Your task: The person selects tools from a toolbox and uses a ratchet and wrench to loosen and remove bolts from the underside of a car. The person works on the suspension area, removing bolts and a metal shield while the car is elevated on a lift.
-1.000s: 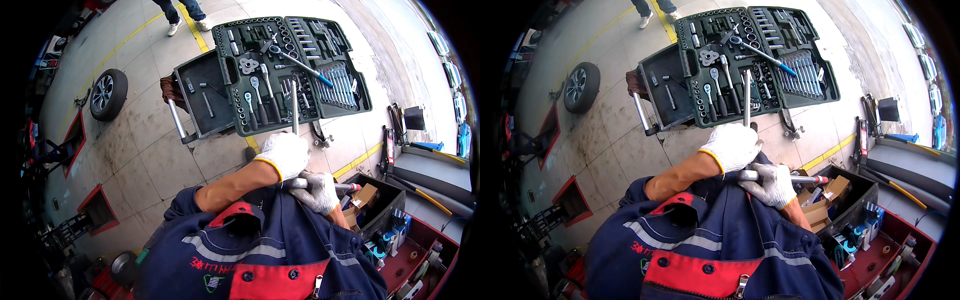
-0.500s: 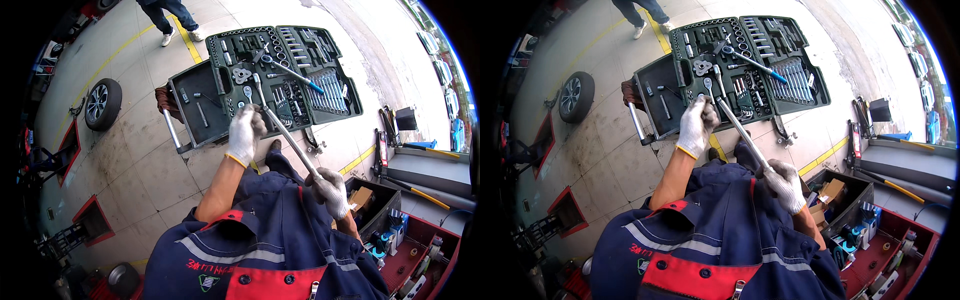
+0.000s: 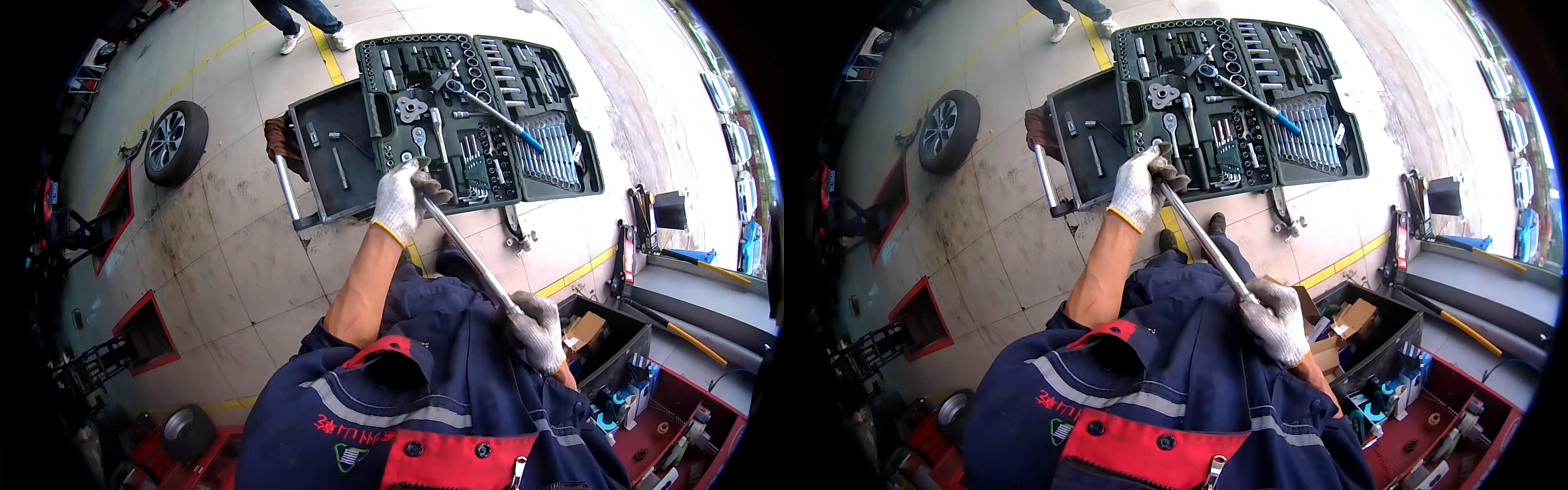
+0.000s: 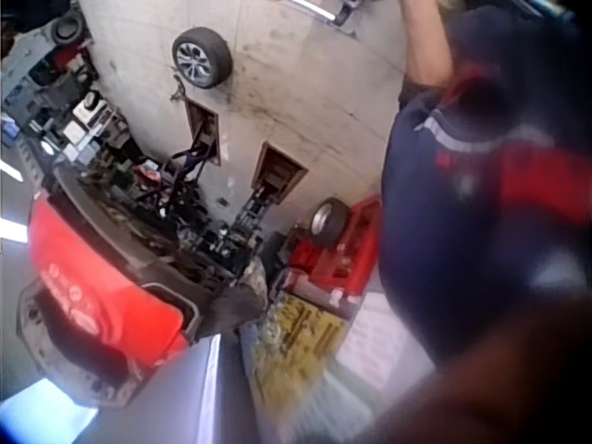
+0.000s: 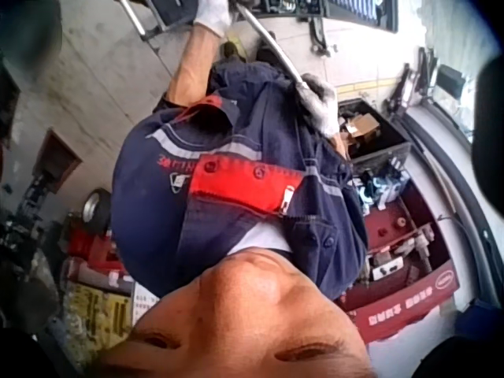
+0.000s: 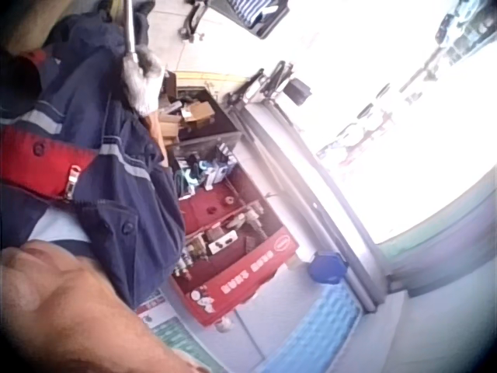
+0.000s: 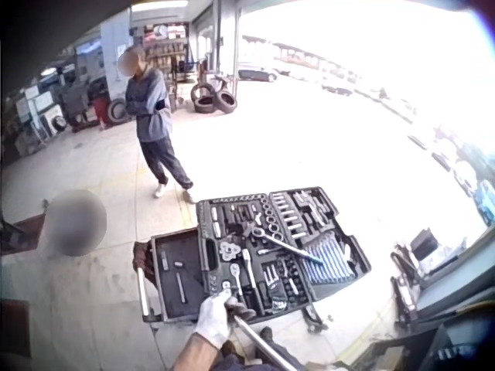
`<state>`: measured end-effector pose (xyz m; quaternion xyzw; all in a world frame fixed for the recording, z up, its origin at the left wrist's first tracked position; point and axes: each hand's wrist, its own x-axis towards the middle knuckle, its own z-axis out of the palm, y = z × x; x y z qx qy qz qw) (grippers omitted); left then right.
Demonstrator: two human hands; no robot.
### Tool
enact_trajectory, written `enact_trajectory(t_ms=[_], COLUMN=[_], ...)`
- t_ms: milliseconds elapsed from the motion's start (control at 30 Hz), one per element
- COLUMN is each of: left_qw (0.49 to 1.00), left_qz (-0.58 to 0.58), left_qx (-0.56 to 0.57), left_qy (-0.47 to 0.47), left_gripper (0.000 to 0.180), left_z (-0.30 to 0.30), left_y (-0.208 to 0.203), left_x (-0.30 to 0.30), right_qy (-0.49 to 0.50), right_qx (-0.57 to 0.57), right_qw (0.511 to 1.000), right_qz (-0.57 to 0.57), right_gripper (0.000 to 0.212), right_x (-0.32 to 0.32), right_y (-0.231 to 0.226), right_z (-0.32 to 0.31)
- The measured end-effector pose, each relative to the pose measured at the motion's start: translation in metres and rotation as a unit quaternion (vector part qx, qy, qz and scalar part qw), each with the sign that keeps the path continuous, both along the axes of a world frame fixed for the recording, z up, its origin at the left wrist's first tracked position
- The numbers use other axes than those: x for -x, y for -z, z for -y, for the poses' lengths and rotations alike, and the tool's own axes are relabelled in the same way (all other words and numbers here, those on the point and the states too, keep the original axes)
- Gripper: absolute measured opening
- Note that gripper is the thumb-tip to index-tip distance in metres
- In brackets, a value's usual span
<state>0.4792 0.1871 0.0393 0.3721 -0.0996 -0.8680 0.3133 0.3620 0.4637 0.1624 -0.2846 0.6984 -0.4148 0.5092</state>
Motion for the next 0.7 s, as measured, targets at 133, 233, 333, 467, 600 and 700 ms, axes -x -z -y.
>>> enact_trajectory(t_ms=[133, 233, 333, 467, 600, 700], left_qw=[0.995, 0.988, 0.986, 0.978, 0.956, 0.949], left_qz=[0.092, 0.145, 0.168, 0.193, 0.286, 0.3], left_qx=[0.021, 0.024, 0.014, -0.046, 0.04, 0.037], left_qy=[-0.017, -0.037, -0.017, 0.069, 0.059, 0.088], left_gripper=[0.023, 0.021, 0.023, 0.024, 0.026, 0.027], left_z=[-0.012, -0.019, -0.023, -0.029, -0.059, -0.069], left_y=[-0.009, 0.001, 0.005, 0.011, 0.008, 0.025], left_x=[0.009, 0.024, 0.038, 0.055, 0.082, 0.097], right_qy=[0.007, 0.025, -0.046, -0.087, -0.101, -0.123], right_qx=[-0.008, -0.05, -0.017, 0.012, -0.01, 0.003], right_qw=[0.998, 0.994, 0.998, 0.986, 0.978, 0.97], right_qz=[0.058, 0.093, -0.026, -0.145, -0.183, -0.21], right_gripper=[0.021, 0.017, 0.015, 0.015, 0.016, 0.017], right_x=[0.009, 0.014, 0.029, 0.041, 0.052, 0.066], right_y=[0.0, 0.003, 0.022, 0.011, -0.002, 0.0], right_z=[-0.001, -0.003, -0.016, -0.02, -0.021, -0.023])
